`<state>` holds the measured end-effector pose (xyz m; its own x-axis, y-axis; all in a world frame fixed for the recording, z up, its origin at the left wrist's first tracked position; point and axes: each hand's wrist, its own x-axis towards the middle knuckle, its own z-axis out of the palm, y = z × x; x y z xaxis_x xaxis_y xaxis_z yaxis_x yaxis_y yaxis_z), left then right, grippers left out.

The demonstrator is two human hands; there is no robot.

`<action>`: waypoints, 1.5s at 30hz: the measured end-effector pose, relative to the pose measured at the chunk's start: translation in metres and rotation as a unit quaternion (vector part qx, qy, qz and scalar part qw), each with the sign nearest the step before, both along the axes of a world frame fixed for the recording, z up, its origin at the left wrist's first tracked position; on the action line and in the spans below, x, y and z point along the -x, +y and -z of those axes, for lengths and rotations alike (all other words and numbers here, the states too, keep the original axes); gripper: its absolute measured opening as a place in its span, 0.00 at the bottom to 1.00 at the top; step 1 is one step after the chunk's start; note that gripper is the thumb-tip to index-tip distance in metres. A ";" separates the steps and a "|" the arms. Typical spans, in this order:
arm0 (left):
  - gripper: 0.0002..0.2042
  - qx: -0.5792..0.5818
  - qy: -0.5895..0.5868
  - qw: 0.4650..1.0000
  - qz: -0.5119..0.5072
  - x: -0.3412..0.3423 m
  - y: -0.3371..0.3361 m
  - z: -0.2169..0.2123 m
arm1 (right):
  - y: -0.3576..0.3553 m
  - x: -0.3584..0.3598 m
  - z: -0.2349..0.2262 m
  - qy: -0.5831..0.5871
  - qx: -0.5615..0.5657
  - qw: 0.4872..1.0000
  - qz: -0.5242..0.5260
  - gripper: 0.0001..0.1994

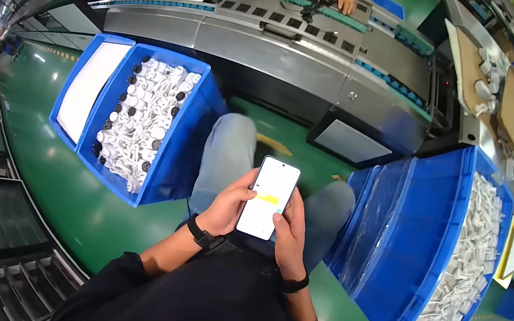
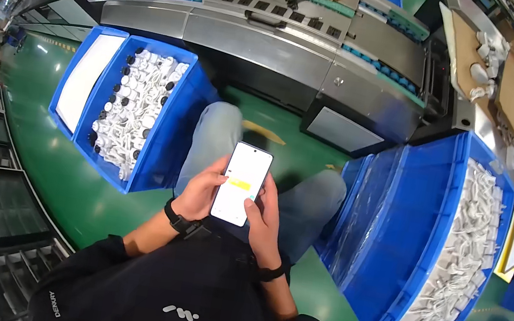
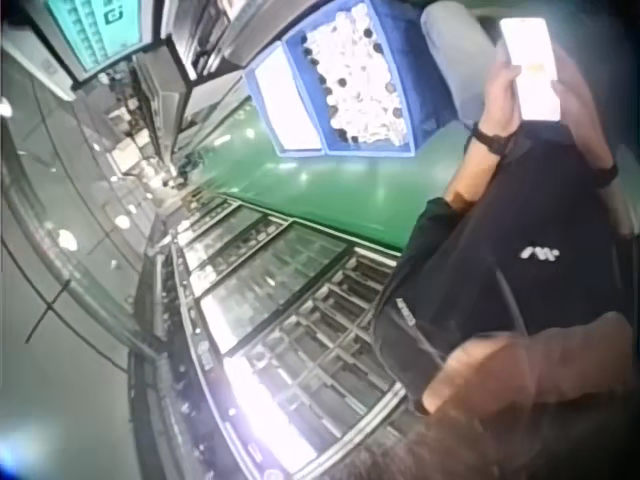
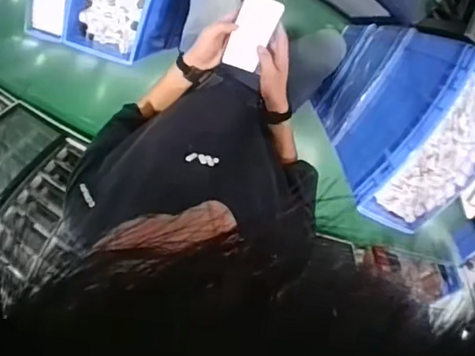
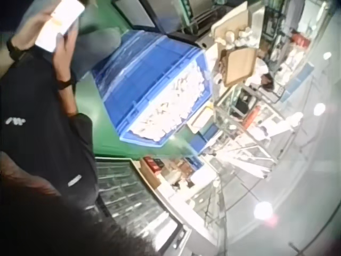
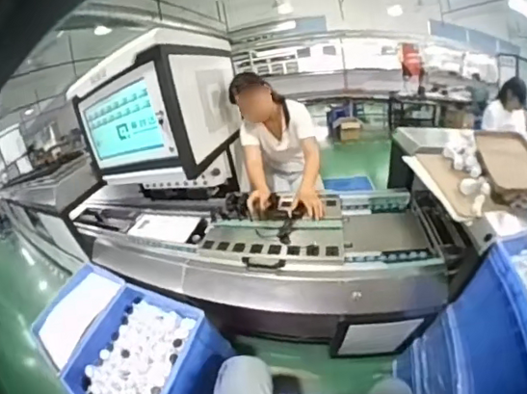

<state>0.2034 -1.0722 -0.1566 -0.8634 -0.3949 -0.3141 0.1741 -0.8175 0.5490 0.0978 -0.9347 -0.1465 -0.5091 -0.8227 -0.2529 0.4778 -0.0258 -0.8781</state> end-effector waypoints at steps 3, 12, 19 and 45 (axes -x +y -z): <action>0.30 0.008 -0.040 0.999 -0.027 -0.007 0.010 -0.005 | 0.007 -0.007 0.004 -0.014 -0.022 0.999 -0.024 0.39; 0.32 -0.022 -0.010 0.999 -0.048 -0.017 0.005 0.005 | 0.006 -0.012 -0.006 -0.001 -0.010 0.998 -0.065 0.45; 0.35 -0.052 0.003 0.998 -0.038 -0.009 0.001 0.011 | 0.003 -0.001 0.004 0.006 -0.022 0.998 -0.061 0.44; 0.43 -0.046 0.004 0.999 0.007 0.000 0.001 0.017 | 0.005 0.003 0.014 0.024 -0.057 0.998 0.006 0.33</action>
<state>0.2038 -1.0713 -0.1733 -0.8712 -0.3518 -0.3425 0.1653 -0.8671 0.4700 0.0950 -0.9299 -0.1601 -0.5320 -0.7840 -0.3198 0.4358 0.0702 -0.8973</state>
